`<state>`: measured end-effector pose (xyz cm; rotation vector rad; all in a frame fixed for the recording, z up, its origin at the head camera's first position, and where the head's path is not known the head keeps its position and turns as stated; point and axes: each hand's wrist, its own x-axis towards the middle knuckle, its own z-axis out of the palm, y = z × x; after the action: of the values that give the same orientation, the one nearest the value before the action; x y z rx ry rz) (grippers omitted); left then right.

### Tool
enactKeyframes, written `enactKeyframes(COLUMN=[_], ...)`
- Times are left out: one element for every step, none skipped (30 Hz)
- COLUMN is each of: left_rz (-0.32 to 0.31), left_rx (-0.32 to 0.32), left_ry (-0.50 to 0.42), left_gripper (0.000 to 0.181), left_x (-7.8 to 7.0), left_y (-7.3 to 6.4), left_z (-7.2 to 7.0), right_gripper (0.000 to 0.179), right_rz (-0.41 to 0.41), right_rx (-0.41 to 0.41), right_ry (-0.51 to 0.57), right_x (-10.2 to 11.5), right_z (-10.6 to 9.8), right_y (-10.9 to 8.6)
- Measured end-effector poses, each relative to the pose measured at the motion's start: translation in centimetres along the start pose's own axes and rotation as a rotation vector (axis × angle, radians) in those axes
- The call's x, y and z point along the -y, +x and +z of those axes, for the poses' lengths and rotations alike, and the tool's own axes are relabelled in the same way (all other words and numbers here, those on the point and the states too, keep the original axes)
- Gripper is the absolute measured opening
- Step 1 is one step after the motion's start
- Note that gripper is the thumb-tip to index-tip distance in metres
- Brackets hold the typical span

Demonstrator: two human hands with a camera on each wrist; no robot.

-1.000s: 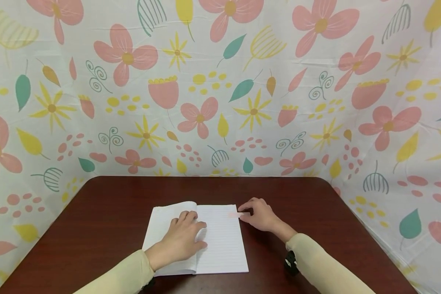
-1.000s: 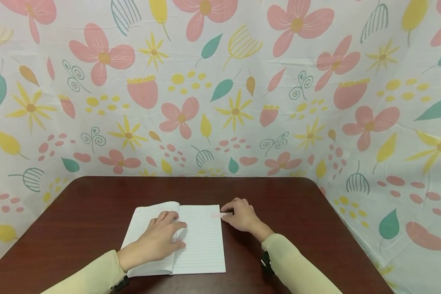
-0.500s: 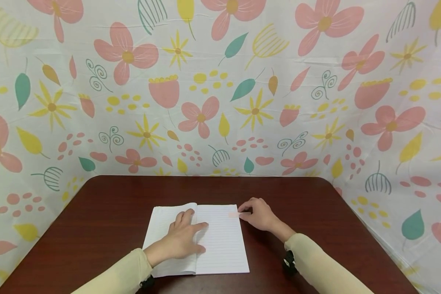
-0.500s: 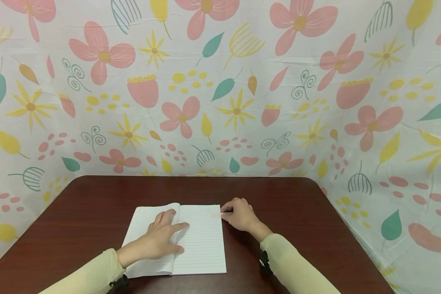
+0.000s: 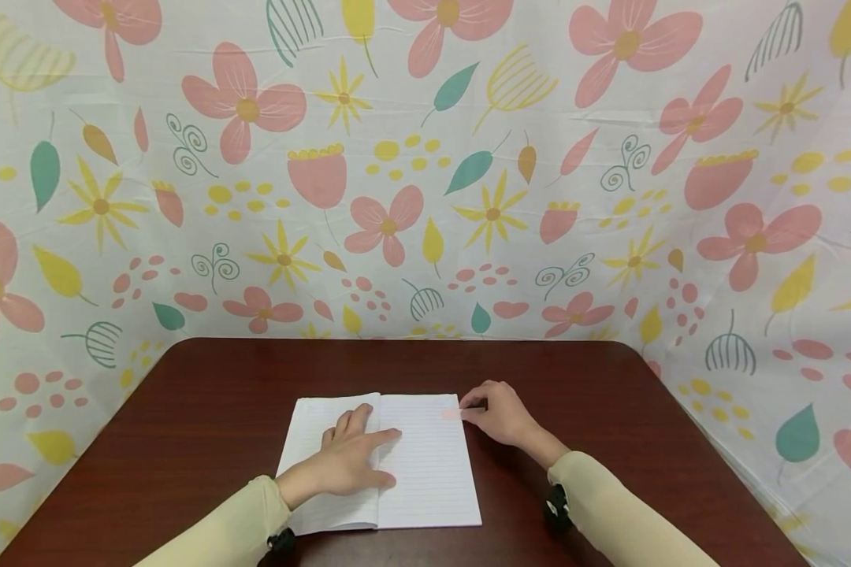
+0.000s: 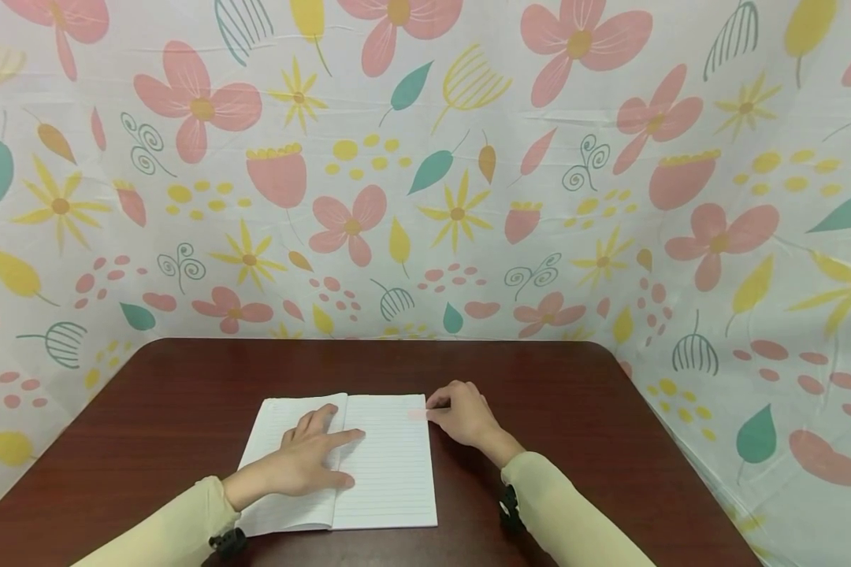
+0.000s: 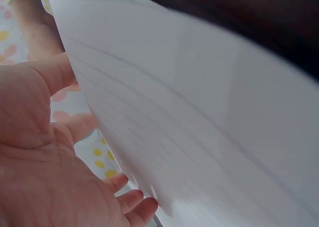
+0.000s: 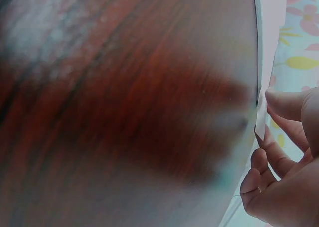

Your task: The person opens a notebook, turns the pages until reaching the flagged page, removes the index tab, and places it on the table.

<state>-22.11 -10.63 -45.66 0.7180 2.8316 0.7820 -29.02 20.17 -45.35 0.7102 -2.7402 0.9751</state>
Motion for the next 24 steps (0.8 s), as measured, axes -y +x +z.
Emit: enactKeyframes(left_rz=[0.001, 0.001, 0.002, 0.001, 0.0, -0.003, -0.005, -0.008, -0.01, -0.011, -0.013, -0.014, -0.015, -0.017, -0.019, -0.02, -0.022, -0.023, -0.024, -0.024, -0.023, -0.023, -0.023, -0.023], left_rx=[-0.003, -0.006, -0.009, -0.012, -0.015, -0.017, -0.019, -0.02, -0.02, -0.02, -0.02, -0.02, -0.02, -0.02, -0.021, -0.021, -0.022, -0.023, -0.024, -0.025, -0.026, -0.027, -0.028, -0.028], left_ry=[0.0, -0.001, 0.0, 0.001, 0.002, 0.003, 0.003, 0.004, 0.003, 0.004, 0.004, 0.004, 0.005, 0.006, 0.008, 0.009, 0.01, 0.01, 0.011, 0.011, 0.012, 0.012, 0.011, 0.011], left_gripper=[0.064, 0.064, 0.064, 0.063, 0.063, 0.063, 0.063, 0.063, 0.063, 0.063, 0.063, 0.063, 0.063, 0.063, 0.063, 0.063, 0.063, 0.063, 0.063, 0.063, 0.063, 0.062, 0.062, 0.062], left_x=[0.11, 0.19, 0.27, 0.34, 0.35, 0.35, 0.33, 0.32, 0.31, 0.28, 0.26, 0.27, 0.28, 0.29, 0.3, 0.31, 0.33, 0.34, 0.35, 0.36, 0.37, 0.38, 0.38, 0.38], left_y=[0.08, 0.13, 0.18, 0.23, 0.24, 0.23, 0.23, 0.21, 0.2, 0.17, 0.16, 0.15, 0.16, 0.16, 0.17, 0.17, 0.18, 0.2, 0.21, 0.21, 0.21, 0.22, 0.24, 0.24], left_z=[0.09, 0.14, 0.21, 0.26, 0.27, 0.29, 0.28, 0.28, 0.27, 0.27, 0.26, 0.27, 0.27, 0.29, 0.29, 0.3, 0.32, 0.34, 0.35, 0.36, 0.37, 0.37, 0.37, 0.36], right_gripper=[0.005, 0.005, 0.006, 0.006, 0.007, 0.008, 0.008, 0.008, 0.009, 0.009, 0.009, 0.009, 0.009, 0.009, 0.008, 0.006, 0.006, 0.006, 0.005, 0.005, 0.005, 0.004, 0.005, 0.004], right_rz=[0.005, 0.009, 0.014, 0.016, 0.02, 0.019, 0.022, 0.026, 0.029, 0.03, 0.033, 0.032, 0.036, 0.036, 0.037, 0.039, 0.043, 0.047, 0.052, 0.056, 0.061, 0.063, 0.063, 0.064], right_rx=[-0.003, -0.005, -0.007, -0.01, -0.011, -0.012, -0.013, -0.012, -0.012, -0.012, -0.011, -0.011, -0.012, -0.012, -0.013, -0.016, -0.017, -0.019, -0.02, -0.023, -0.025, -0.026, -0.026, -0.025], right_ry=[0.0, 0.001, 0.001, 0.003, 0.005, 0.005, 0.007, 0.008, 0.009, 0.008, 0.007, 0.005, 0.007, 0.007, 0.007, 0.005, 0.007, 0.009, 0.01, 0.01, 0.01, 0.008, 0.008, 0.007], right_x=[0.05, 0.11, 0.16, 0.2, 0.24, 0.28, 0.32, 0.34, 0.34, 0.35, 0.35, 0.34, 0.34, 0.35, 0.36, 0.4, 0.43, 0.46, 0.48, 0.51, 0.54, 0.57, 0.57, 0.59], right_z=[0.02, 0.03, 0.04, 0.06, 0.07, 0.07, 0.08, 0.09, 0.1, 0.11, 0.11, 0.13, 0.15, 0.16, 0.17, 0.17, 0.19, 0.2, 0.21, 0.22, 0.23, 0.22, 0.24, 0.21], right_y=[-0.01, -0.01, -0.02, -0.04, -0.04, -0.03, -0.02, -0.01, -0.01, 0.01, 0.03, 0.03, 0.03, 0.03, 0.02, 0.02, 0.02, 0.02, 0.02, 0.02, 0.03, 0.03, 0.04, 0.03])
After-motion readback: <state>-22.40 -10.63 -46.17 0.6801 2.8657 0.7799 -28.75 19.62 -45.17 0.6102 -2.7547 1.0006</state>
